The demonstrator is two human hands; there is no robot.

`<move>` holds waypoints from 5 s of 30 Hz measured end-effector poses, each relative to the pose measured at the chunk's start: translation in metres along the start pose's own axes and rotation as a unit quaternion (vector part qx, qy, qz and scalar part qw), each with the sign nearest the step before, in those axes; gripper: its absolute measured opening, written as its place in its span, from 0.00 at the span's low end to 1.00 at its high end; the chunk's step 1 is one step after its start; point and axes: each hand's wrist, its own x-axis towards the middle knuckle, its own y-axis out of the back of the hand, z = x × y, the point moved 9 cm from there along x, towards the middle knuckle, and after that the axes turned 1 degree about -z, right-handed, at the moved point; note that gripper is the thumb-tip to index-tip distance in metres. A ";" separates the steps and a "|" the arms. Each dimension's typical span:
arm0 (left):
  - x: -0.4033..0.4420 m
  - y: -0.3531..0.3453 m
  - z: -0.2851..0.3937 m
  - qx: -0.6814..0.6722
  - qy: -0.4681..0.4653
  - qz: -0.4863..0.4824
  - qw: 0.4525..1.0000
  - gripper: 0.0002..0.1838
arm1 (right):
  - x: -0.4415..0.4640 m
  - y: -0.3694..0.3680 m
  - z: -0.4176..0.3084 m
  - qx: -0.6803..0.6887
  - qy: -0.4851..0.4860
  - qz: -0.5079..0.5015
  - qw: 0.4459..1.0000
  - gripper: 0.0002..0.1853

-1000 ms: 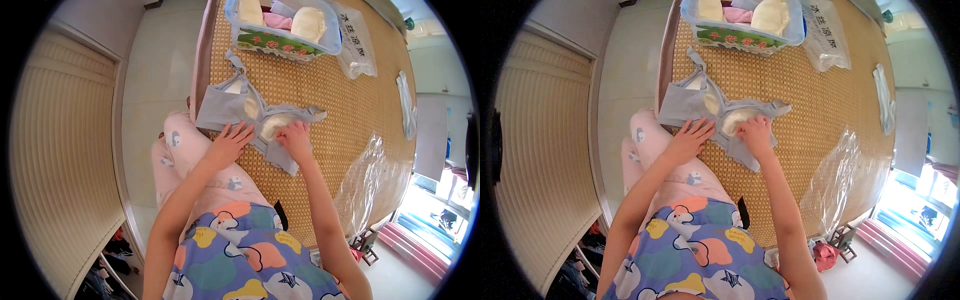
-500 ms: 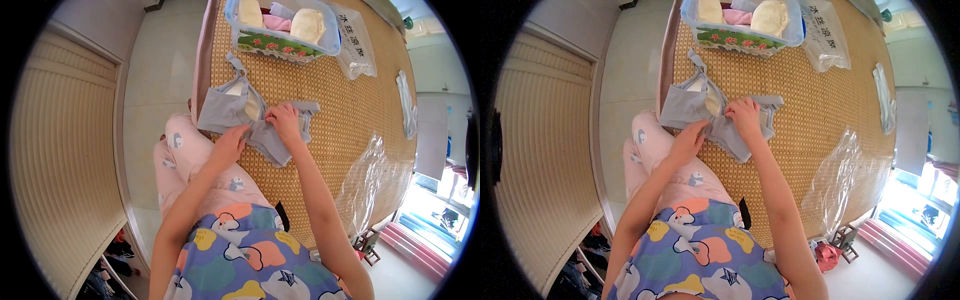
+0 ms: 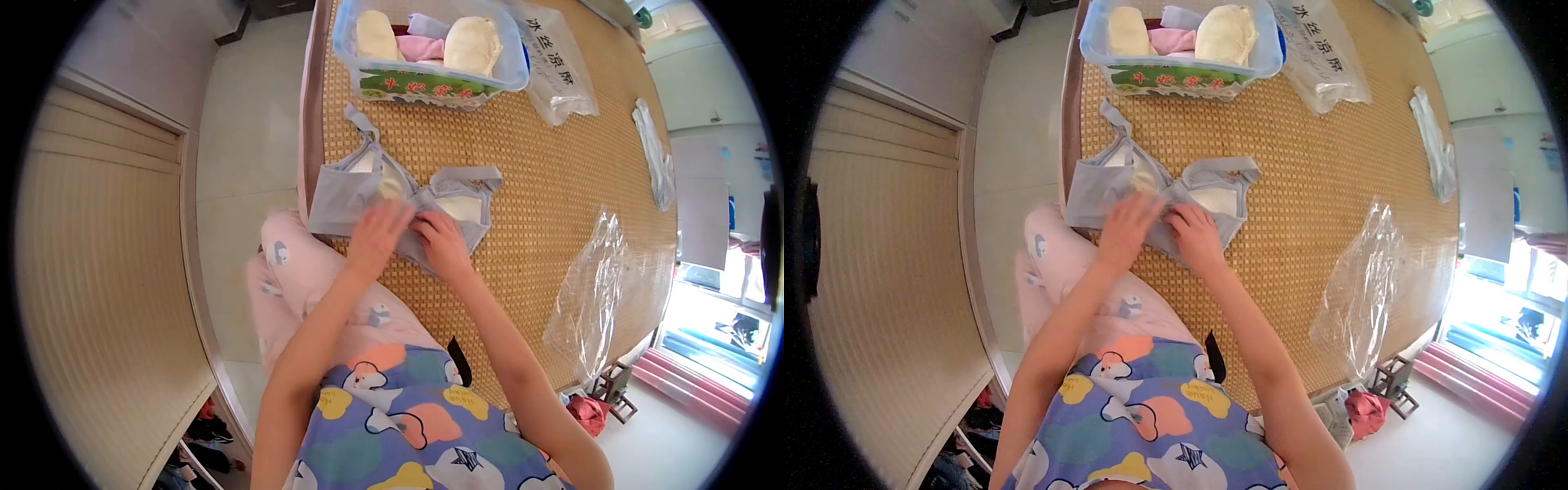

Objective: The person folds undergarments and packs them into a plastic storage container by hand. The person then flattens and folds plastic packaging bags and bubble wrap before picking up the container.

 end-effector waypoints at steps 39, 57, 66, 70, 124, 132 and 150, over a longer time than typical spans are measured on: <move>0.018 -0.006 0.052 -0.236 -0.090 -0.016 0.967 0.23 | -0.103 -0.053 0.060 0.521 -0.521 0.124 0.665 0.10; 0.020 -0.021 0.073 -0.113 -0.140 -0.078 0.981 0.30 | -0.028 0.096 0.099 0.000 -0.282 0.245 0.927 0.26; 0.040 -0.014 0.030 -0.412 0.129 0.010 0.902 0.17 | 0.001 0.047 0.086 0.137 -0.340 0.084 0.927 0.15; 0.054 -0.020 0.011 -0.511 0.281 0.041 0.812 0.15 | -0.004 0.037 0.092 0.201 -0.357 0.114 0.905 0.15; 0.058 -0.046 -0.127 -0.762 0.459 0.042 0.455 0.21 | 0.052 -0.057 -0.046 -0.056 0.035 -0.098 0.993 0.29; 0.081 -0.048 -0.129 -0.707 0.388 -0.046 0.590 0.13 | 0.041 -0.067 -0.045 -0.075 0.032 -0.127 0.989 0.31; 0.099 0.044 -0.159 -0.708 0.330 0.024 0.623 0.14 | 0.044 -0.074 -0.040 -0.087 -0.002 -0.146 0.985 0.32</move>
